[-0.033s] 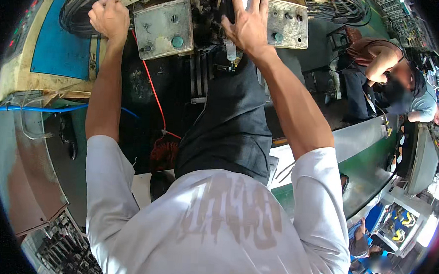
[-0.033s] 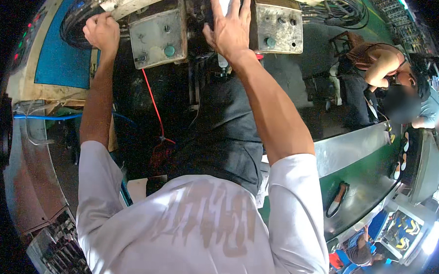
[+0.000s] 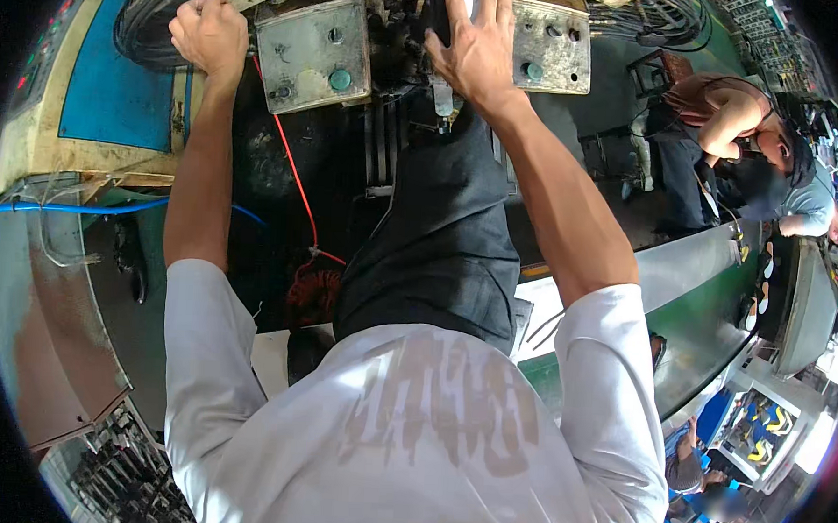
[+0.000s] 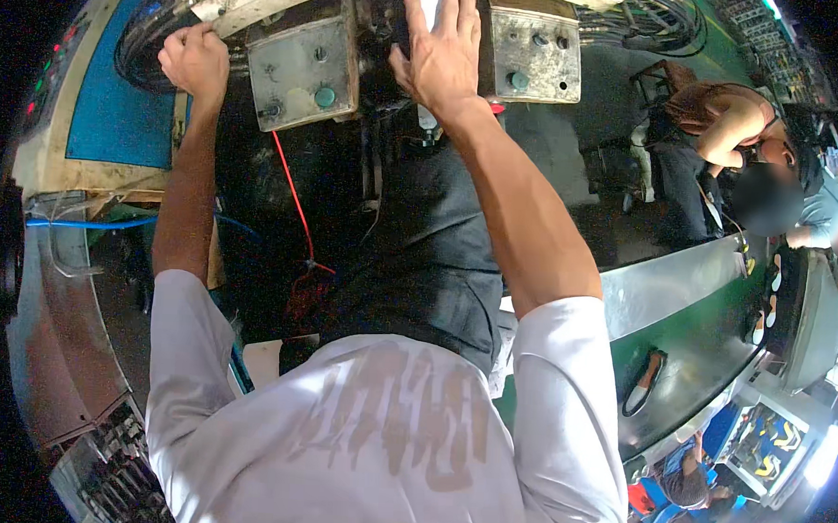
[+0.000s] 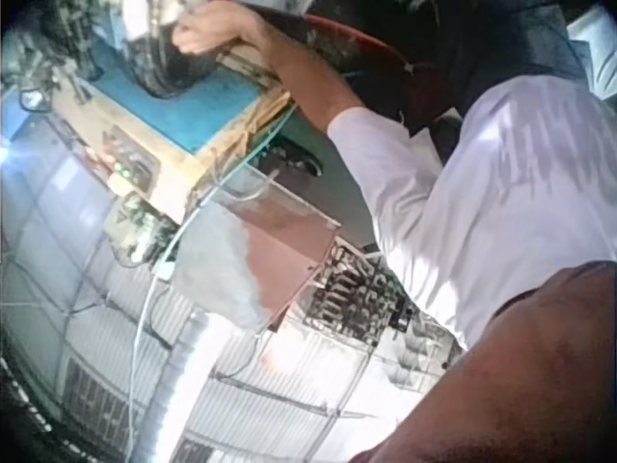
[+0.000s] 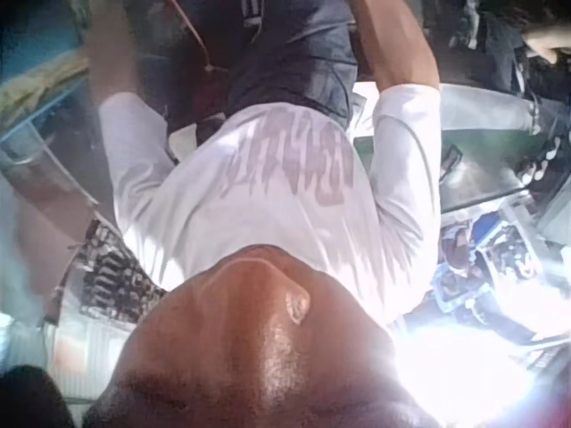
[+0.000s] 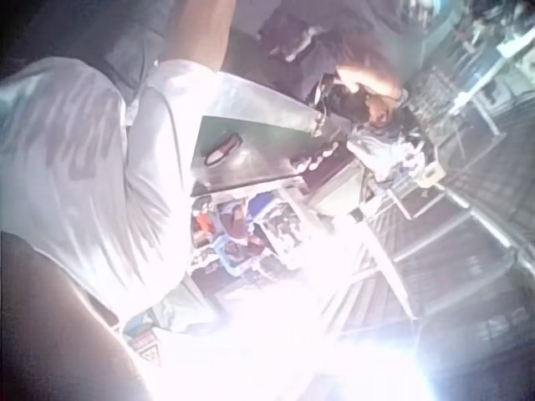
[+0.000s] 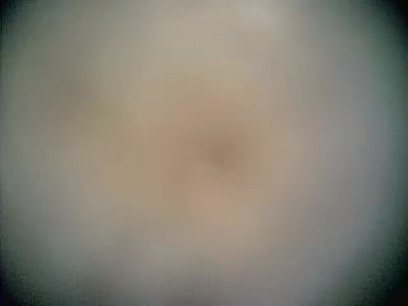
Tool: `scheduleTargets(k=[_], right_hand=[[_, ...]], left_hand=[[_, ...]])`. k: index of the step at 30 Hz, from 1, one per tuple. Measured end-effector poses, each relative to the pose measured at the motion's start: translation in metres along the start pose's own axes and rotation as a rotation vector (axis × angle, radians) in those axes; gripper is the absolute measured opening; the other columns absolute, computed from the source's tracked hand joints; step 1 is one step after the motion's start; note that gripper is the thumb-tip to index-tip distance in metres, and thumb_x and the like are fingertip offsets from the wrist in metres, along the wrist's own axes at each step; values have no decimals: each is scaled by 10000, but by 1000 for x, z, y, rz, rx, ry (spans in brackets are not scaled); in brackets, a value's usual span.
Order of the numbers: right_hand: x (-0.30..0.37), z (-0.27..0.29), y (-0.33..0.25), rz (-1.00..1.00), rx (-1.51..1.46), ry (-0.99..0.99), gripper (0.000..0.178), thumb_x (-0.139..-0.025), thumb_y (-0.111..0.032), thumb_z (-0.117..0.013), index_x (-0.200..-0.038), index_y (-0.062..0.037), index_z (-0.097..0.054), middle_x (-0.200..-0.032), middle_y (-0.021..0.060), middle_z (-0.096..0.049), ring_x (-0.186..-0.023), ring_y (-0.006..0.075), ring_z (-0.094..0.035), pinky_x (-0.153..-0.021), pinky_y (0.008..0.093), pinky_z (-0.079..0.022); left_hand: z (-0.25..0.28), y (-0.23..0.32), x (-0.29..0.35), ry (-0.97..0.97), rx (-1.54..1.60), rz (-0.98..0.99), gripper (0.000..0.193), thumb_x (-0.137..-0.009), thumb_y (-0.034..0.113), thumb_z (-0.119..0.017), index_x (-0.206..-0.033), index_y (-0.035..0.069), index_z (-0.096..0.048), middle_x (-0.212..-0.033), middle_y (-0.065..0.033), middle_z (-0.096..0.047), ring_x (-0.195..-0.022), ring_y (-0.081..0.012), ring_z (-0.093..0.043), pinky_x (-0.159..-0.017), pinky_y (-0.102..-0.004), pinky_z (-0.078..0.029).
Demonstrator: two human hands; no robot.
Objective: Using industrial machinery to shape and process the back part of shoes on an assembly line.
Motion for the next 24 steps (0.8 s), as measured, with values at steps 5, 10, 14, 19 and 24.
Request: scheduleTargets(k=[5,10,14,19,24], right_hand=[[-6,-9,-10,-33,-28,-36,781,-976,-296,-697,-1668,-92,-399,-1690,420,-248,-1554,584,-288,-1192,670,-419],[-66,-22,13,-51,3,-13,755,-983,-277,-680,-1660,-83,-407,-1688,417,-258,-1561,577,-285,-1188,668,-426],[-117,-31,28,-49,4,3,735,-989,-262,-667,-1653,-76,-414,-1686,414,-266,-1566,572,-282,-1185,666,-432],[-171,-46,36,-59,18,14,710,-996,-242,-651,-1645,-67,-422,-1684,411,-277,-1572,566,-279,-1181,664,-440],[-186,-36,36,-92,50,14,686,-1003,-223,-634,-1637,-59,-430,-1682,408,-287,-1578,560,-276,-1177,662,-447]], left_hand=[[7,-7,2,47,12,-33,141,-847,157,-758,-916,227,-858,-1087,-44,-708,-1021,-351,-616,-863,-517,-494],[14,5,1,92,18,-50,160,-821,117,-779,-900,229,-861,-1020,-50,-710,-945,-328,-621,-811,-481,-508],[15,8,1,87,-29,-67,180,-833,84,-762,-913,219,-852,-996,-60,-698,-934,-315,-632,-804,-457,-512],[15,9,1,65,-9,-54,218,-868,38,-740,-970,201,-842,-1026,-64,-679,-937,-316,-624,-807,-475,-492],[19,12,0,55,81,-25,234,-994,5,-678,-1014,174,-838,-1068,-52,-677,-946,-289,-592,-808,-474,-432]])
Point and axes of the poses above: each hand's wrist, its own x-axis away from the middle knuckle, its own z-axis out of the back of the hand, y = z × x, the point moved 9 cm from there along -x, towards the middle knuckle
